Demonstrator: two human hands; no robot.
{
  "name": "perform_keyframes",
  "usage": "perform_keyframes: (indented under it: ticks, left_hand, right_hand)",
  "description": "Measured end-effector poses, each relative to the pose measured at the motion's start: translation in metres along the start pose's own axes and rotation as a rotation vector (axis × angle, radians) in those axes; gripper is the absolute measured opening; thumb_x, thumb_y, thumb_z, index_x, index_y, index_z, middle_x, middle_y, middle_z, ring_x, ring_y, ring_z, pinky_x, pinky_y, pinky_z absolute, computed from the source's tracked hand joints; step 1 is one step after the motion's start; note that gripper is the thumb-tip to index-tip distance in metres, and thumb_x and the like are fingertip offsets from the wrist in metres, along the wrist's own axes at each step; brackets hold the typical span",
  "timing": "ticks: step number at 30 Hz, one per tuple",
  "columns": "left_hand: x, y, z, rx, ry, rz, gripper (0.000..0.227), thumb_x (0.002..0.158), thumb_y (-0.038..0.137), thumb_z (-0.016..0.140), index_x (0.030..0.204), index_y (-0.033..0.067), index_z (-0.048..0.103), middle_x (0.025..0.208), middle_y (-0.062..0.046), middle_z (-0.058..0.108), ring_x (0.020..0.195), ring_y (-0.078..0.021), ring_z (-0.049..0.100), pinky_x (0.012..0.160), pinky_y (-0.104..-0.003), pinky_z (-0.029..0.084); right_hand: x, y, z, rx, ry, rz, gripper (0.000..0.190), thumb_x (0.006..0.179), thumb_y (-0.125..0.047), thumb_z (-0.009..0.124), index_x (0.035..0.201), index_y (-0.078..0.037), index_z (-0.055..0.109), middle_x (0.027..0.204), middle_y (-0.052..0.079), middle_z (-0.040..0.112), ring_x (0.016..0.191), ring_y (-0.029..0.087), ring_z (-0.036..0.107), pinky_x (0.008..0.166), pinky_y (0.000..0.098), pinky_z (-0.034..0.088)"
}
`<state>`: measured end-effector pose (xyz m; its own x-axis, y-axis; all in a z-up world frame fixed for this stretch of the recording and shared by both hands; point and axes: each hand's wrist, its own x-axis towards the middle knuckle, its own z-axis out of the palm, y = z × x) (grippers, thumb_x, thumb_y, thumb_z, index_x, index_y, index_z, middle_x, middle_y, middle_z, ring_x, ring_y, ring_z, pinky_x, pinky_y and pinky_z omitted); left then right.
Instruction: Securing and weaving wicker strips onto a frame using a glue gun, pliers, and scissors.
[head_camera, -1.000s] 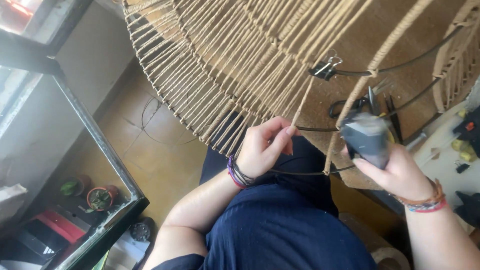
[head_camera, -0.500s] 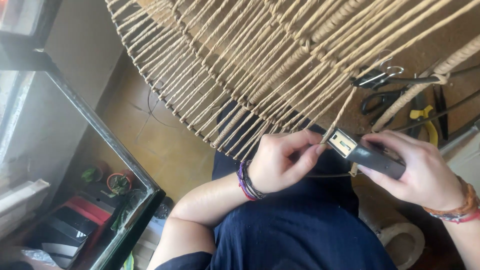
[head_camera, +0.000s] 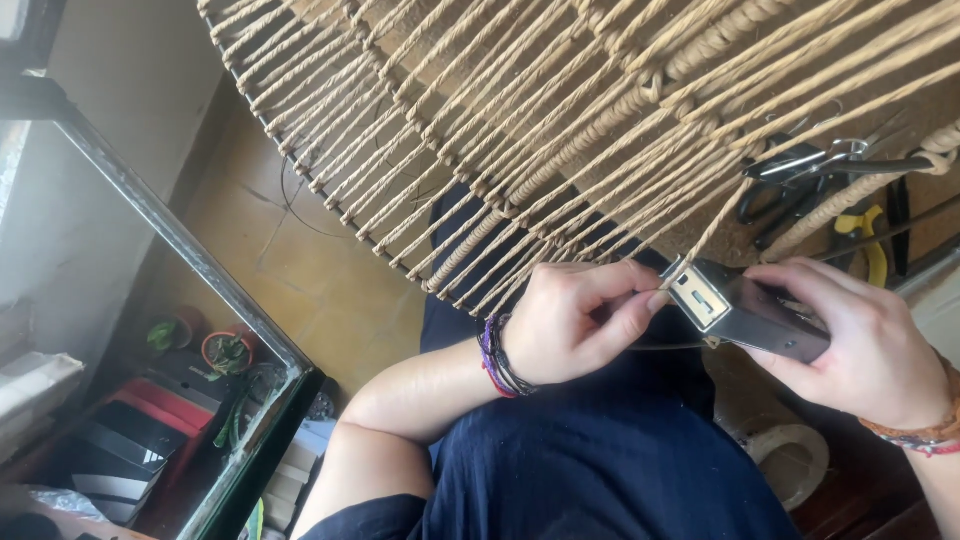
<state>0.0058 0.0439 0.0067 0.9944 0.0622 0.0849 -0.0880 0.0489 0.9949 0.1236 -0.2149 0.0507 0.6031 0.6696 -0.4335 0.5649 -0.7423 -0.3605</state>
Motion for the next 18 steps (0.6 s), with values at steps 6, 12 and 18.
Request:
perform_keyframes:
  ticks: [6, 12, 18]
  left_hand:
    - [0.000, -0.001, -0.001, -0.032, -0.008, -0.007, 0.009, 0.099, 0.006, 0.060, 0.101, 0.0035, 0.069, 0.069, -0.002, 0.066, 0.051, -0.0139, 0.057, 0.053, -0.025, 0.048]
    - [0.001, -0.001, 0.000, -0.031, -0.010, -0.004, 0.011, 0.100, 0.008, 0.059, 0.100, 0.0034, 0.068, 0.068, -0.002, 0.066, 0.050, -0.0143, 0.058, 0.052, -0.025, 0.048]
    - [0.001, -0.002, 0.002, 0.031, 0.032, -0.027, 0.014, 0.101, 0.010, 0.057, 0.096, 0.0031, 0.068, 0.062, 0.000, 0.060, 0.047, -0.0124, 0.054, 0.048, -0.025, 0.045]
  right_hand:
    - [0.002, 0.001, -0.002, -0.037, -0.003, -0.018, 0.062, 0.055, -0.012, 0.088, 0.114, -0.003, 0.071, 0.105, 0.008, 0.076, 0.079, 0.022, 0.075, 0.070, 0.0330, 0.059]
    - [0.002, 0.001, 0.003, -0.031, 0.001, -0.035, 0.065, 0.054, -0.015, 0.090, 0.114, -0.001, 0.070, 0.107, 0.011, 0.075, 0.082, 0.023, 0.075, 0.072, 0.0330, 0.061]
    - [0.005, -0.001, 0.014, -0.042, 0.098, -0.066, 0.030, 0.067, -0.008, 0.081, 0.094, -0.004, 0.070, 0.085, 0.006, 0.074, 0.064, 0.021, 0.069, 0.056, 0.0328, 0.053]
